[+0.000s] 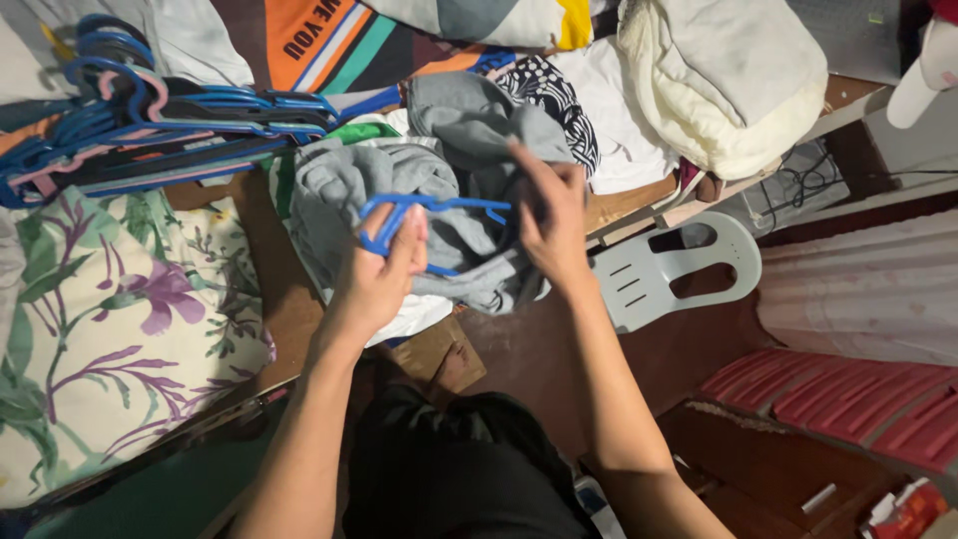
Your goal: The person sorts through a pile of clothes and hangers on a bed, unfolding a pair of shorts and a shirt before gathering a bundle of hangers and placing them together.
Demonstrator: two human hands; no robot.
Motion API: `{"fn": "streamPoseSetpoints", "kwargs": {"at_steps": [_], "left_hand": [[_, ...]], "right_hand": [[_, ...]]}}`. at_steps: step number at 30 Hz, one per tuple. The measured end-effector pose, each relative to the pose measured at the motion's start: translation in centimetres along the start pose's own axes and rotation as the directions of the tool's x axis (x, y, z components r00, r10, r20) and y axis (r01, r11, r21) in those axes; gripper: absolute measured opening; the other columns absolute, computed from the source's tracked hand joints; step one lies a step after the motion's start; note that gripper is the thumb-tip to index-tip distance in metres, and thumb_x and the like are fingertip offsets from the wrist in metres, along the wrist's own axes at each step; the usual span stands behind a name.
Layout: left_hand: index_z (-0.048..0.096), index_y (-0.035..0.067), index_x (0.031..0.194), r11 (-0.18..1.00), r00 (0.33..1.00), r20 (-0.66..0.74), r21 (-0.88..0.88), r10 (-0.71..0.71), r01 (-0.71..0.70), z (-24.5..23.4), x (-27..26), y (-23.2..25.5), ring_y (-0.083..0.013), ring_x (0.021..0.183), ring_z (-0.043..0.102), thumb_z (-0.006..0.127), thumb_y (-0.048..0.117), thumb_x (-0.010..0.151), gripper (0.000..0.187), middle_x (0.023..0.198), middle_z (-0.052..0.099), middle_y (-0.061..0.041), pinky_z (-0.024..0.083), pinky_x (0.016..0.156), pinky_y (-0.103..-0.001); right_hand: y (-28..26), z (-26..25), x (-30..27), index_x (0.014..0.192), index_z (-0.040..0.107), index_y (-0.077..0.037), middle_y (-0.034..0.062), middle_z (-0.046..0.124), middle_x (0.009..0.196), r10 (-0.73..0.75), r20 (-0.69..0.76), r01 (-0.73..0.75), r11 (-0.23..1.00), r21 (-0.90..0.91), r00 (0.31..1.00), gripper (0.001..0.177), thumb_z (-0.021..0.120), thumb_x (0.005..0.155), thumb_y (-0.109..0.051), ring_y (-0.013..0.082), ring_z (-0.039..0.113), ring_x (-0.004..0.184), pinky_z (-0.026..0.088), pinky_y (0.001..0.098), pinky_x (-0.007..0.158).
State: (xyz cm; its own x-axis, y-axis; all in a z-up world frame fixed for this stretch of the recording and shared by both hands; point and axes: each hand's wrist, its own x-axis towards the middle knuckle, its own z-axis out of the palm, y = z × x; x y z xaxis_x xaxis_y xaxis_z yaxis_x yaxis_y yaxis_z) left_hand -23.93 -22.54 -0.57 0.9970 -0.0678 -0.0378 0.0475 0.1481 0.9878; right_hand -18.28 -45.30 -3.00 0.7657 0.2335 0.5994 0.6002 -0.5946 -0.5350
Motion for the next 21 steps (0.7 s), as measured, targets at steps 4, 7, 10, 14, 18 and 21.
{"fn": "streamPoseSetpoints", "kwargs": {"at_steps": [4,7,10,14,18,21], "left_hand": [[0.051,0.004,0.094,0.978,0.971,0.177,0.102,0.163,-0.183,-0.2,-0.3,0.3,-0.0056,0.060,0.041,0.048,0.022,0.113,0.027,0.069,0.045,0.002,0.035,0.055,-0.025],[0.052,0.003,0.092,0.988,0.975,0.190,0.080,0.114,-0.131,0.4,0.1,0.1,-0.0063,0.059,0.041,0.049,0.021,0.112,0.027,0.068,0.045,0.001,0.036,0.055,-0.026],[0.055,0.003,0.093,0.989,0.982,0.159,0.087,0.106,-0.121,0.9,0.2,0.2,-0.0064,0.060,0.044,0.051,0.022,0.111,0.027,0.067,0.049,0.001,0.039,0.055,-0.026],[0.058,0.002,0.090,0.983,0.993,0.077,0.155,0.085,-0.096,1.6,0.5,0.2,-0.0071,0.056,0.047,0.053,0.025,0.109,0.030,0.063,0.050,0.000,0.040,0.053,-0.027],[0.061,0.002,0.087,0.968,0.998,0.016,0.242,0.067,-0.069,1.8,0.6,-0.4,-0.0075,0.055,0.050,0.054,0.027,0.108,0.033,0.060,0.053,0.000,0.041,0.052,-0.027],[0.061,0.002,0.082,0.957,0.999,-0.034,0.290,0.034,-0.023,2.7,1.0,-1.3,-0.0088,0.051,0.050,0.055,0.029,0.107,0.038,0.056,0.054,-0.002,0.040,0.050,-0.029]], "right_hand": [[0.4,-0.9,-0.7,0.149,0.058,-0.009,0.0128,0.057,0.099,0.234,0.019,-0.234,0.972,-0.015,0.972,0.062,0.060,0.090,0.009,0.0250,0.050,0.091,0.048,0.0336,0.088],[1.3,-0.3,-1.2,0.139,0.060,-0.010,0.0099,0.056,0.093,0.228,-0.111,-0.232,0.972,-0.024,0.967,0.053,0.070,0.089,0.002,0.0225,0.051,0.084,0.048,0.0333,0.080],[2.6,0.4,-1.6,0.122,0.062,-0.006,0.0133,0.054,0.091,0.237,-0.256,-0.285,0.944,-0.169,0.937,0.044,0.085,0.085,-0.010,0.0246,0.055,0.082,0.048,0.0358,0.073],[5.0,-0.9,-1.7,0.104,0.071,-0.004,0.0110,0.068,0.088,0.246,-0.106,-0.264,0.942,-0.206,0.963,0.026,0.086,0.086,-0.014,0.0227,0.064,0.070,0.052,0.0361,0.066],[5.3,-2.4,-1.3,0.099,0.072,-0.001,0.0044,0.063,0.072,0.279,-0.076,-0.285,0.954,-0.096,0.957,0.018,0.082,0.087,-0.012,0.0129,0.060,0.060,0.048,0.0300,0.058],[4.5,-1.6,-0.7,0.087,0.069,-0.001,-0.0005,0.052,0.063,0.385,-0.010,-0.380,0.914,0.146,0.923,0.021,0.081,0.097,-0.015,0.0073,0.042,0.058,0.034,0.0269,0.053]]}}
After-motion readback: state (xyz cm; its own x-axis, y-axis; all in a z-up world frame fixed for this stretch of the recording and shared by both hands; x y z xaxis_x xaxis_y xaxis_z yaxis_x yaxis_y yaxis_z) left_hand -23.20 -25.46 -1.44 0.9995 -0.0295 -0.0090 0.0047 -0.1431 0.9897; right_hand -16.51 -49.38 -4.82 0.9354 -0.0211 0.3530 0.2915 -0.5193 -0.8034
